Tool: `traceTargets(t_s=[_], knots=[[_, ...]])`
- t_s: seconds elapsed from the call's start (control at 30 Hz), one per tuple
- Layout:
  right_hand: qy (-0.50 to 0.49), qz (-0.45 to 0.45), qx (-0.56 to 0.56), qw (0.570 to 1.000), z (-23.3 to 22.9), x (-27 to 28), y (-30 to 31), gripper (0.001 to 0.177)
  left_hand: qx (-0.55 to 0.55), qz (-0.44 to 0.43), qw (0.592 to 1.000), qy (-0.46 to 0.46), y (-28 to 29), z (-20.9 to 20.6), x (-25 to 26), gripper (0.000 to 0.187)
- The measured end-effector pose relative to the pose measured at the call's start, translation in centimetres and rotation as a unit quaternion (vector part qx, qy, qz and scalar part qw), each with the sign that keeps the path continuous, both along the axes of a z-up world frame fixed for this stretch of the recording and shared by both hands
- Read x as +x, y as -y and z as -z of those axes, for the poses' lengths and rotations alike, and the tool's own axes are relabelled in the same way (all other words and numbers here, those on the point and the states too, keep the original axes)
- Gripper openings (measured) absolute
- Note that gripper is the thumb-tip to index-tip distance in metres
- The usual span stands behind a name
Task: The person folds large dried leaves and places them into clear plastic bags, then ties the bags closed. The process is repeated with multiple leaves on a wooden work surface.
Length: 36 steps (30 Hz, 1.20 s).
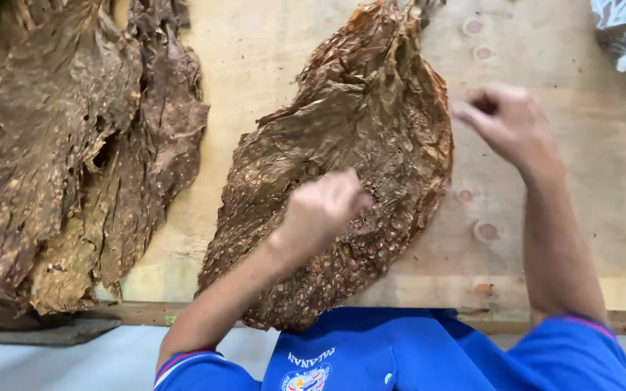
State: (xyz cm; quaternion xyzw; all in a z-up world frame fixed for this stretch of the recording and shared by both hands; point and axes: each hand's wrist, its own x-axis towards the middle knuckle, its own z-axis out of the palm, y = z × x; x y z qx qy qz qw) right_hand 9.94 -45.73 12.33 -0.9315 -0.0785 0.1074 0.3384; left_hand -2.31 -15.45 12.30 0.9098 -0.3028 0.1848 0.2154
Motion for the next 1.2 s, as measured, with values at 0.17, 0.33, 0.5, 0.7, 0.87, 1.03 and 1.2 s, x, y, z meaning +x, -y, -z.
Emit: traceTargets(t_s=[0.17,0.33,0.5,0.7,0.87,1.03,1.2], knots=[[0.037,0.119,0.045,0.991,4.9,12.2,-5.2,0.038,0.147,-0.158,0.975,-0.046,-1.9,5.1,11.5,0.056],[0.055,0.190,-0.082,0.977,7.8,17.4,-8.9,0.048,0.198,-0.183,0.961,-0.061,-1.5,6.9,15.3,0.050],[0.040,0.188,0.346,0.918,5.3,15.5,-8.3,0.008,0.121,-0.070,0.988,-0.071,-2.6,5.3,13.3,0.046],[-0.050,0.186,0.055,0.980,7.0,16.0,-8.4,0.061,-0.038,0.012,0.984,-0.173,-2.5,4.3,14.0,0.026],[0.083,0.181,0.027,0.980,9.4,17.3,-9.5,0.047,-0.079,-0.030,0.943,-0.323,-2.7,0.6,12.9,0.029],[0.170,0.141,0.307,0.926,7.7,15.4,-8.8,0.014,-0.093,-0.087,0.940,-0.316,-5.3,1.3,12.6,0.029],[0.203,0.158,0.283,0.924,7.7,16.5,-11.3,0.021,-0.069,-0.181,0.964,-0.180,-6.7,5.1,14.7,0.046]])
